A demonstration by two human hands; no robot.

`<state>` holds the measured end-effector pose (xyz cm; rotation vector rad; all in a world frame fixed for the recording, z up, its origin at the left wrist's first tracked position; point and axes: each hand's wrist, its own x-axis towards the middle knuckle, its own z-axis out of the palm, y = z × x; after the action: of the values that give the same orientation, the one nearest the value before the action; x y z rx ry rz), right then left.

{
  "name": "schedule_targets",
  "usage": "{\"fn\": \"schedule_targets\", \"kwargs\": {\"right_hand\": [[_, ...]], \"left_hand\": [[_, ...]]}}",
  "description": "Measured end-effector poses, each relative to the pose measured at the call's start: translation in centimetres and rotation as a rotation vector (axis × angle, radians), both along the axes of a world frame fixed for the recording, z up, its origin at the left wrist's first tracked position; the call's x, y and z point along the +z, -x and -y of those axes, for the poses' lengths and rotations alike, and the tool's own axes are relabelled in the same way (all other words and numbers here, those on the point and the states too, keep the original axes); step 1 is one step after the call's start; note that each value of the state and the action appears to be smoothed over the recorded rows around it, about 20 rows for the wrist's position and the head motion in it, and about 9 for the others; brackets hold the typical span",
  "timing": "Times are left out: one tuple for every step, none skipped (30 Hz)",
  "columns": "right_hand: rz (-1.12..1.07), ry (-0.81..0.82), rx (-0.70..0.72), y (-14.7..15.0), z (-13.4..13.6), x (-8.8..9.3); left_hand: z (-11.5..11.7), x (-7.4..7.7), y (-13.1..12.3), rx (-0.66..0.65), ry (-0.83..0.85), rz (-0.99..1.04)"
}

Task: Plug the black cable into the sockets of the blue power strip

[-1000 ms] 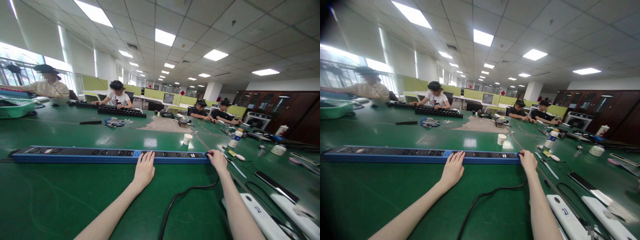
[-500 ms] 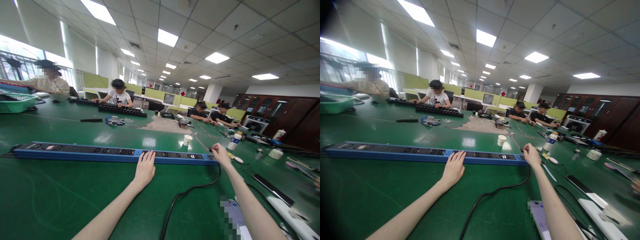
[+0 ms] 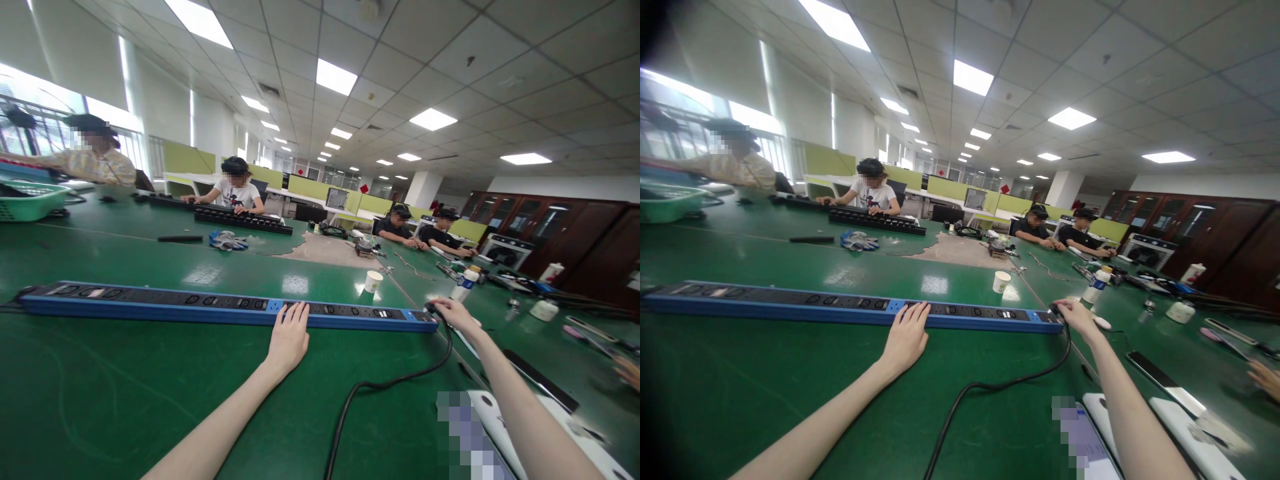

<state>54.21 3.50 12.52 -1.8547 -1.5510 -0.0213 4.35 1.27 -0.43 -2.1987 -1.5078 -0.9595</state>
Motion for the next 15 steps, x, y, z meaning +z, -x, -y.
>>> {"fn": "schedule_targets", "kwargs": {"right_hand": [[-0.054,0.049,0.022,-0.2,-0.1,-0.4],[-0.105,0.094,0.042,-0.4,-0.2,-0.8],[-0.126,0.118,0.055,-0.7,-0.4,-1.1],[-0.110,0.117,0.059,-0.9,-0.6,-1.5],[-0.067,0.104,0.060,-1.0,-0.8,-1.8],[-0.009,0.086,0.059,-1.0,-0.9,-2.2],[0.056,0.070,0.058,-1.0,-1.1,-2.5],[0.120,0.062,0.052,-0.8,-1.2,-2.9],[0.179,0.057,0.039,-0.5,-1.2,-3.2],[0.227,0.056,0.020,-0.2,-1.2,-3.4],[0.267,0.061,-0.004,0.2,-1.1,-3.5],[0.298,0.066,-0.030,0.6,-1.0,-3.6],[0.322,0.071,-0.053,1.0,-0.9,-3.6],[0.337,0.075,-0.068,1.5,-0.6,-3.4],[0.345,0.081,-0.072,1.9,-0.4,-3.1]], "left_hand": [[0.0,0.0,0.0,0.000,-0.002,0.001],[0.0,0.0,0.0,0.001,-0.004,0.002],[0.0,0.0,0.0,0.001,-0.005,0.002],[0.0,0.0,0.0,0.002,-0.005,0.002],[0.1,0.1,0.0,0.003,-0.005,0.002],[0.1,0.1,0.0,0.004,-0.005,0.002],[0.1,0.1,0.0,0.005,-0.005,0.002],[0.1,0.1,0.1,0.004,-0.005,0.001],[0.1,0.2,0.1,0.002,-0.005,0.000],[0.1,0.2,0.1,0.000,-0.005,-0.002],[0.1,0.2,0.1,-0.001,-0.004,-0.003],[0.1,0.2,0.1,-0.002,-0.003,-0.004],[0.1,0.2,0.1,-0.002,-0.001,-0.004],[0.1,0.2,0.1,-0.001,-0.001,-0.004],[0.1,0.2,0.1,0.000,0.000,-0.003]]}}
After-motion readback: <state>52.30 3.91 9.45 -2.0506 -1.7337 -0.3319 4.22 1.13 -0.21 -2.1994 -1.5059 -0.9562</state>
